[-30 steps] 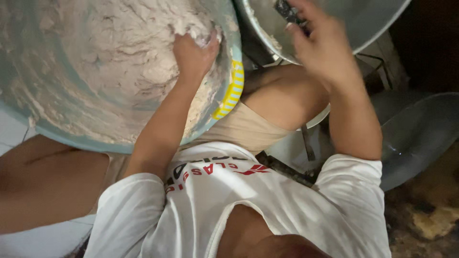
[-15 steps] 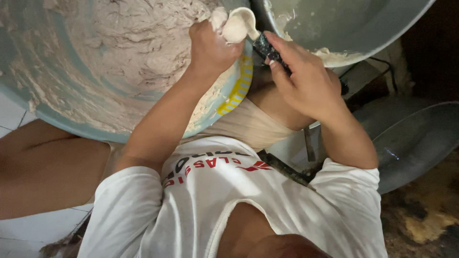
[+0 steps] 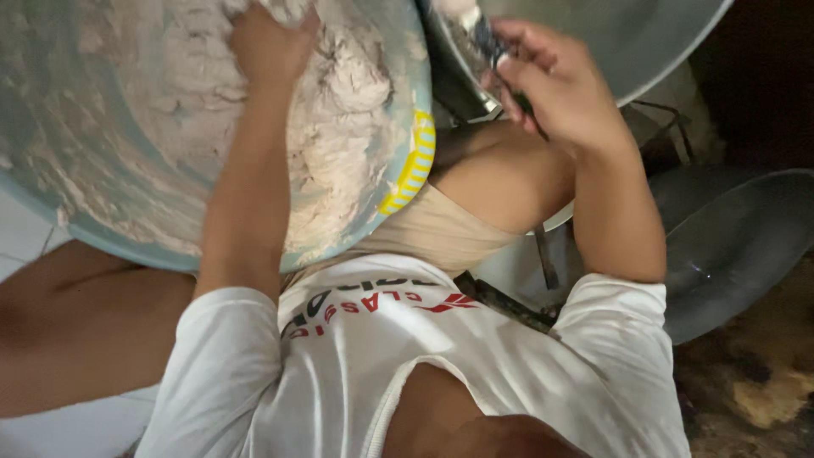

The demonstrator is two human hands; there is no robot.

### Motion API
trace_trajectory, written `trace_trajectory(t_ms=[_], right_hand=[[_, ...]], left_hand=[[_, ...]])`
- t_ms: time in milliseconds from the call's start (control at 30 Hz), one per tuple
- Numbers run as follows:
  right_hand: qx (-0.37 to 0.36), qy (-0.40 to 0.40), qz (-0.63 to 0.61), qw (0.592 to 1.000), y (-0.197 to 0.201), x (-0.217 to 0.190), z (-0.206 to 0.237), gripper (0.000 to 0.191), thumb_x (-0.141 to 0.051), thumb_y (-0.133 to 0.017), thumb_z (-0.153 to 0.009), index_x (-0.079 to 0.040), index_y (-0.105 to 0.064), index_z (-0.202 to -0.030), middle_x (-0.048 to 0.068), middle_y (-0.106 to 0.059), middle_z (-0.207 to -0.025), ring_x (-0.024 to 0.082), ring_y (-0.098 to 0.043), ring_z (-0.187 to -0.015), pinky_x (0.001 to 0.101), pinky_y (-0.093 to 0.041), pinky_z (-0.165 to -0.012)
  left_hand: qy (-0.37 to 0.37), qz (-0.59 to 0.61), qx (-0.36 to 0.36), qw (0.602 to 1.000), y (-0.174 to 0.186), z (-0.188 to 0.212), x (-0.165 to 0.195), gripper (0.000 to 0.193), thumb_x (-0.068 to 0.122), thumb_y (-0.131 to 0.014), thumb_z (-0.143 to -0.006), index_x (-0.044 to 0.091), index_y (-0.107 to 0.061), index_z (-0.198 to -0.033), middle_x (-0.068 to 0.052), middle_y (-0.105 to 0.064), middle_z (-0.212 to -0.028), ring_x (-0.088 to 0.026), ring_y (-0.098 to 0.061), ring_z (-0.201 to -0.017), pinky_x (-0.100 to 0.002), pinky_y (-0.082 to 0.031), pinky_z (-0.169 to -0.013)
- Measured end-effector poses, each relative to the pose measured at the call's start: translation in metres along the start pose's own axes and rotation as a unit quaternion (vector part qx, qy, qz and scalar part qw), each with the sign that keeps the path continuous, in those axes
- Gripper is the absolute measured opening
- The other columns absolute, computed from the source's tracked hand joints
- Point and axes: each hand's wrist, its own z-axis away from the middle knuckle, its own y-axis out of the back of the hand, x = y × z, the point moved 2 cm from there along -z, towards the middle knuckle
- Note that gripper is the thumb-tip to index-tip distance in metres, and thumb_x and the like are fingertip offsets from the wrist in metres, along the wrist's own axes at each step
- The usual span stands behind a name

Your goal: The person scoops dough from a large blue basin into a metal bowl using a white plastic scoop. They repeatedly dip the scoop into the dough, lift it, and deposit the contents into the adjacent bowl.

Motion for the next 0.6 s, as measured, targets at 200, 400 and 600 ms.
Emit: trace_trajectory(t_ms=[200,400,600], right_hand=[[0.107,0.024,0.149,0.983,0.025,0.033,-0.05,0.021,-0.005,-0.057,-0.105,-0.001,-0.063,-0.125,0.004,-0.067,-0.088,0.008,-0.062,-0.066,0.025,-0.048,-0.056],[0.182,0.187,0.356,0.897,0.038,0.024,-0.048,0.012,-0.01,-0.068,-0.112,0.001,-0.065,-0.113,0.009,-0.064,-0.084,0.016,-0.058,-0.069,0.031,-0.045,-0.061],[0.138,0.028,0.059,0.988,0.006,-0.001,0.022,0.014,-0.015,-0.057,-0.112,-0.005,-0.06,-0.122,0.002,-0.069,-0.095,0.009,-0.063,-0.069,0.0239,-0.048,-0.059]], left_hand=[[-0.005,0.216,-0.031,0.976,-0.034,0.055,0.012,0.049,0.035,-0.085,-0.082,-0.008,-0.064,-0.089,-0.023,-0.07,-0.079,-0.036,-0.071,-0.072,-0.045,-0.057,-0.066],[-0.195,0.301,0.004,0.933,0.0,0.076,0.082,0.011,0.011,-0.073,-0.094,0.003,-0.07,-0.1,-0.016,-0.072,-0.091,-0.037,-0.07,-0.084,-0.044,-0.056,-0.076],[-0.223,0.303,0.024,0.926,0.031,0.082,0.117,0.028,0.016,-0.087,-0.087,0.003,-0.062,-0.087,-0.013,-0.068,-0.078,-0.035,-0.068,-0.071,-0.042,-0.055,-0.066]])
